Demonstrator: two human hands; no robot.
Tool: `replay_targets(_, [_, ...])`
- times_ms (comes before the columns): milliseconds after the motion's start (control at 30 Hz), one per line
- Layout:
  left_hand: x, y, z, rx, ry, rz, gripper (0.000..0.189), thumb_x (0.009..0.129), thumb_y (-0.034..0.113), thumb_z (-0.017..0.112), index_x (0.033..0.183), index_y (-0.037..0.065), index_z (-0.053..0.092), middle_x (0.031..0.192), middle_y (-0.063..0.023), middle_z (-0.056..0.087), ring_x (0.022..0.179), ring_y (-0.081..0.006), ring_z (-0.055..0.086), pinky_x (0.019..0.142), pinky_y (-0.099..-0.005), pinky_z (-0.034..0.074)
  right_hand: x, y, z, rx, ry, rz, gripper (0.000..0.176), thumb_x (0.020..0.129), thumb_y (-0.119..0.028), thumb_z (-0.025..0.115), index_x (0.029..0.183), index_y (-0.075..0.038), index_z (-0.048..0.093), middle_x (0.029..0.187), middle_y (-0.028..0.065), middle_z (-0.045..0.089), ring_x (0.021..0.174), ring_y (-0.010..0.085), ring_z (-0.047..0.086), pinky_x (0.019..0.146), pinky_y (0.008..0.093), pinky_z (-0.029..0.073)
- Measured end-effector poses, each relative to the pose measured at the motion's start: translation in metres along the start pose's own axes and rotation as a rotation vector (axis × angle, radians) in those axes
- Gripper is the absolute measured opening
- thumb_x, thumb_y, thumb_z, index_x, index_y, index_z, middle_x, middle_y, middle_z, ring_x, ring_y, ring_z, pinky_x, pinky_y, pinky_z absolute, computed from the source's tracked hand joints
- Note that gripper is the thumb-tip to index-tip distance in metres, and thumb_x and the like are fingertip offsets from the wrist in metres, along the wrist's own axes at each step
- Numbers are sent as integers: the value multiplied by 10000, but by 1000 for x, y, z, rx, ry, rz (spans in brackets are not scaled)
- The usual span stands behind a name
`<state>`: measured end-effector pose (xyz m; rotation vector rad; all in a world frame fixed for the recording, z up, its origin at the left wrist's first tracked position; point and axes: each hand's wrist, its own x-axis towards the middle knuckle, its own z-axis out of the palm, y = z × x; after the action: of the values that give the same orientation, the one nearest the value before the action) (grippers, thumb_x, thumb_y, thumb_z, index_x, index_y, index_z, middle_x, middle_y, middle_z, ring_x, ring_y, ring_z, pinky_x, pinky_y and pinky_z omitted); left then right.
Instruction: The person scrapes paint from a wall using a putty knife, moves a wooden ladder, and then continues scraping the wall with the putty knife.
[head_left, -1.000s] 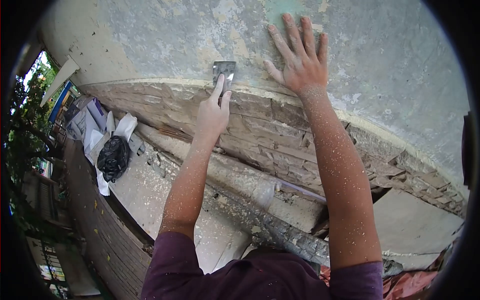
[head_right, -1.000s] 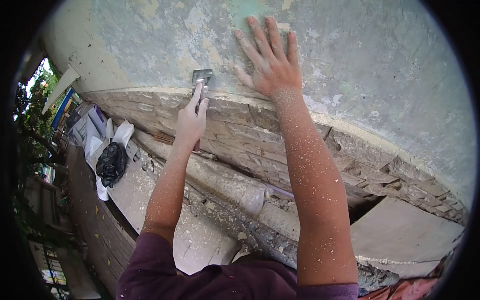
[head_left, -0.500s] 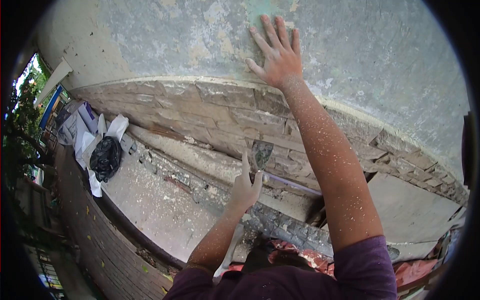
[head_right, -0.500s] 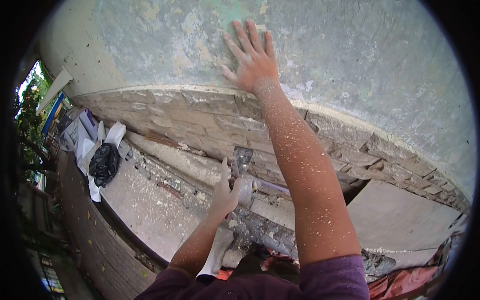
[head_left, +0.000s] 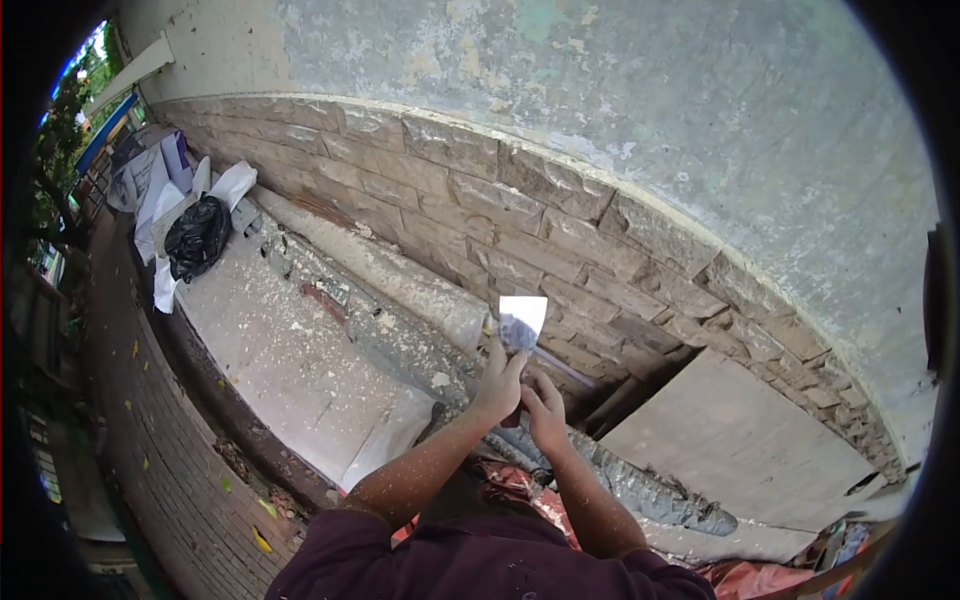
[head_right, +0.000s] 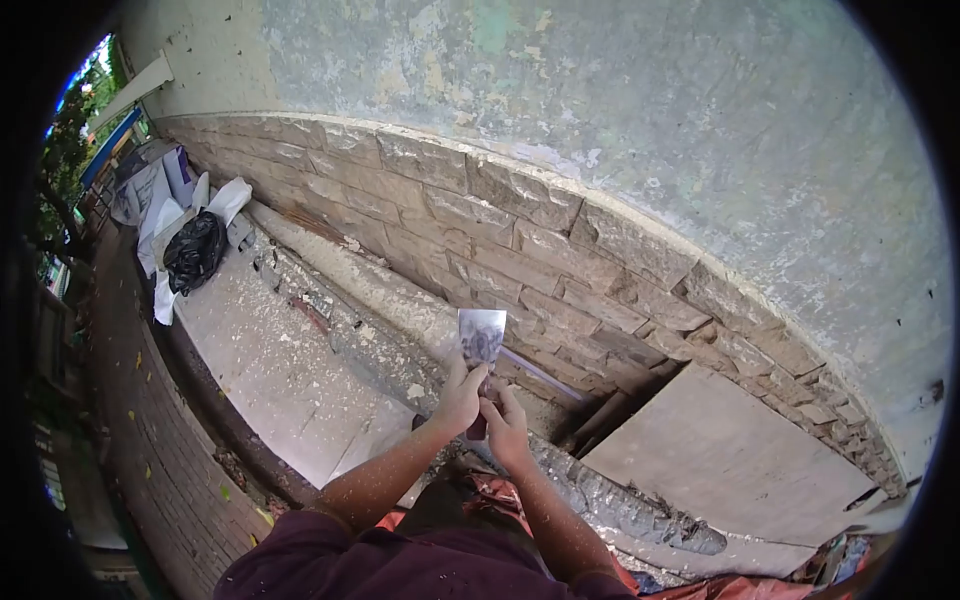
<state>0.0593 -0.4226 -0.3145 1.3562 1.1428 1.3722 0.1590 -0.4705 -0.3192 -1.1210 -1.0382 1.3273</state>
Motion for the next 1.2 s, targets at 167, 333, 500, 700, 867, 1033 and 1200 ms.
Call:
replay_targets(167, [-37, 10, 29, -255, -202, -261, 215, 911, 107, 532, 1104, 19, 495, 979, -48, 541, 909, -128, 504, 832, -297, 415, -23, -14, -53, -71, -91, 114, 228, 860, -14, 562, 1080, -14, 503, 888, 51, 595, 756, 115, 577, 648, 247, 458])
replay_targets(333, [-89, -32, -12, 117, -72, -158, 228, 879, 129, 588, 1074, 16, 553, 936, -78, 591, 864, -157, 554, 782, -286, 438, -68, 23, -108, -94, 97, 68, 188, 847, 20, 537, 939, -65, 396, 751, 41, 523, 592, 122, 513, 542, 259, 427])
replay_targets(500, [-170, -114, -138, 988, 286, -10, 418, 845, 226, 593, 1193, 16, 497, 1188, -191, 520, 1125, -393, 452, 959, -467, 356, -127, 52, -143, -136, 240, 155, 180, 827, 10, 549, 891, -72, 403, 676, 26, 495, 524, 107, 494, 475, 254, 408])
replay_targets(700, [-244, -214, -243, 1418, -182, -824, 875, 879, 568, 436, 1498, 94, 38, 1548, -198, -60, 1401, -464, -52, 1102, -606, 69, -146, 66, -151, -452, 359, 62, 191, 798, -84, 645, 920, -6, 520, 714, 72, 522, 625, 178, 492, 580, 327, 415])
replay_targets(867, [-229, -158, -200, 1307, -50, -927, 919, 866, 640, 412, 1499, 106, 14, 1542, -187, -138, 1388, -464, -147, 1076, -653, 6, -146, 52, -141, -537, 384, -45, 176, 788, -100, 653, 863, -7, 524, 688, 122, 518, 598, 237, 483, 576, 339, 415])
replay_targets(1033, [-230, -166, -196, 1342, 25, -830, 928, 846, 619, 472, 1501, 108, 58, 1547, -191, -98, 1389, -473, -123, 1067, -662, 3, -142, 37, -124, -715, 377, -157, 169, 781, -93, 657, 796, -11, 510, 606, 105, 489, 538, 211, 473, 522, 348, 390])
replay_targets(1200, [-242, -170, -203, 1310, 74, -712, 978, 792, 630, 546, 1501, 119, 108, 1547, -201, -75, 1379, -500, -112, 1051, -685, 8, -132, 42, -93, -632, 284, -58, 113, 799, -63, 635, 845, -27, 537, 670, 18, 465, 604, 110, 432, 552, 283, 368])
